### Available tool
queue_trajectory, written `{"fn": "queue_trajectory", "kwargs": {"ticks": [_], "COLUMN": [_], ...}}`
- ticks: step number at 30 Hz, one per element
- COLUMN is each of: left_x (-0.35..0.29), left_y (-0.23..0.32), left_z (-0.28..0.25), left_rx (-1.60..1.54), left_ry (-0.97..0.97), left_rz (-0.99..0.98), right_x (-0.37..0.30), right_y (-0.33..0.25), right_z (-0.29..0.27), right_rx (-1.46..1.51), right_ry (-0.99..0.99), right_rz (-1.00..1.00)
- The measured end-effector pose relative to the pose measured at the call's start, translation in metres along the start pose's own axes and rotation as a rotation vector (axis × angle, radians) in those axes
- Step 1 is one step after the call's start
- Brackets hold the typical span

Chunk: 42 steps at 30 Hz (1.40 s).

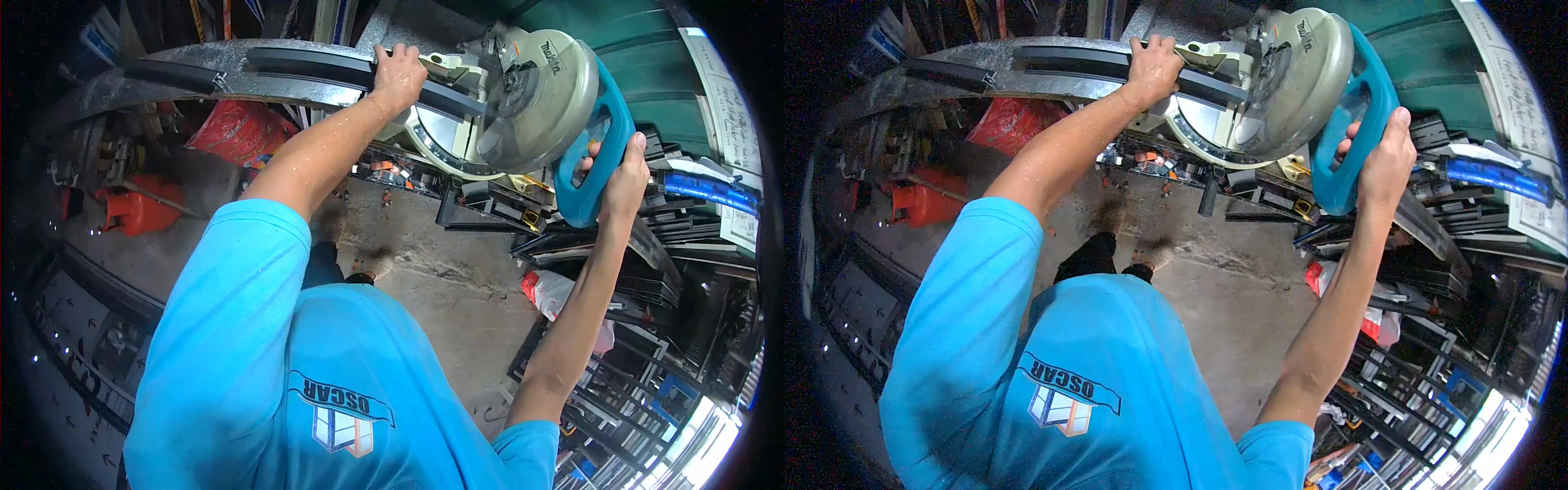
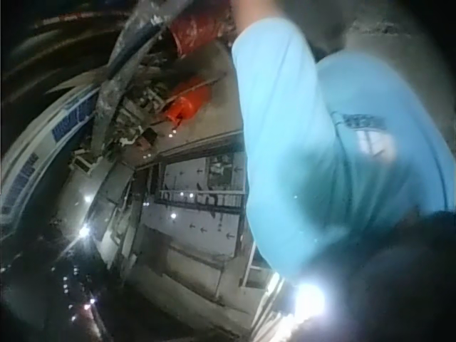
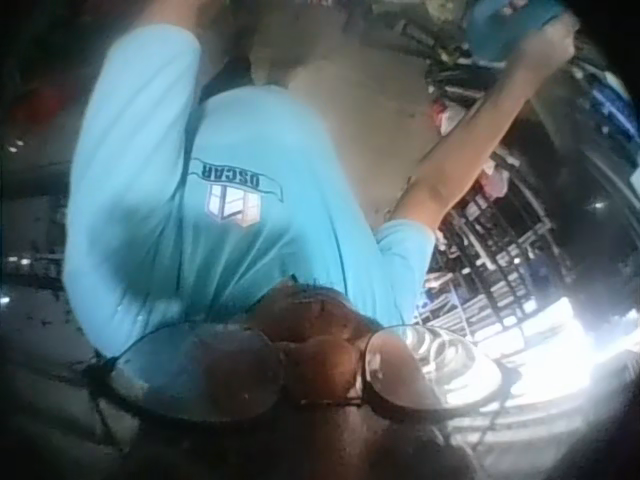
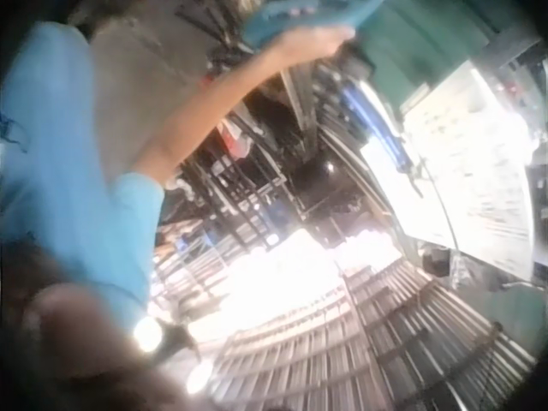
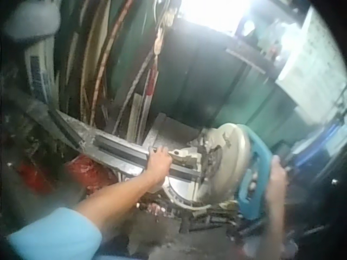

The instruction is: The person uses a miter saw to cut several black metal profiles into specific lengths. They position each profile against the saw's fence, lower the blade to cut, and then remove the cut piece. The person repeats this process for multiple profiles and briefly fits a cut piece into a window frame structure.

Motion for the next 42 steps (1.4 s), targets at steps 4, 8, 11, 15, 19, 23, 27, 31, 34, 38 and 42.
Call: {"fn": "queue_trajectory", "kwargs": {"ticks": [4, 8, 11, 15, 19, 23, 27, 31, 34, 38, 42], "left_x": [-0.002, 0.0, -0.001, -0.004, -0.004, -0.002, -0.005, -0.003, -0.002, -0.001, -0.002], "left_y": [0.0, -0.001, -0.001, 0.0, 0.0, -0.002, -0.001, -0.003, 0.0, -0.002, 0.004], "left_z": [0.0, 0.001, 0.0, -0.008, -0.014, -0.003, 0.007, 0.013, 0.006, 0.009, -0.006], "left_rx": [0.017, 0.015, 0.012, -0.038, -0.085, -0.009, -0.036, -0.043, -0.039, -0.02, -0.099], "left_ry": [0.007, 0.005, -0.001, -0.018, -0.031, -0.027, 0.033, 0.048, 0.022, 0.039, -0.041], "left_rz": [0.003, 0.007, 0.009, 0.013, 0.017, 0.011, 0.043, 0.062, 0.061, 0.049, 0.041], "right_x": [-0.002, -0.003, -0.004, -0.01, -0.011, -0.011, -0.011, -0.002, 0.0, 0.001, 0.022], "right_y": [0.0, 0.006, 0.009, 0.007, 0.008, 0.003, 0.001, 0.012, 0.019, 0.01, -0.016], "right_z": [0.003, 0.003, 0.004, 0.007, 0.007, 0.008, 0.006, 0.005, 0.002, 0.003, -0.012], "right_rx": [-0.007, -0.025, -0.02, -0.005, 0.005, -0.015, 0.057, 0.087, 0.091, 0.103, 0.048], "right_ry": [0.034, 0.037, 0.036, 0.036, 0.03, 0.035, 0.019, -0.031, -0.025, -0.018, -0.092], "right_rz": [-0.044, -0.063, -0.072, -0.051, -0.052, -0.046, -0.032, -0.077, -0.081, -0.063, 0.106]}}
Point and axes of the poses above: each hand's wrist, its own x-axis towards the middle knuckle, its own z-axis out of the palm, y = z × x, the point moved 3 cm from there along x, towards the middle knuckle, and after that the axes turned 13 degrees about z, right-handed, at the moved point
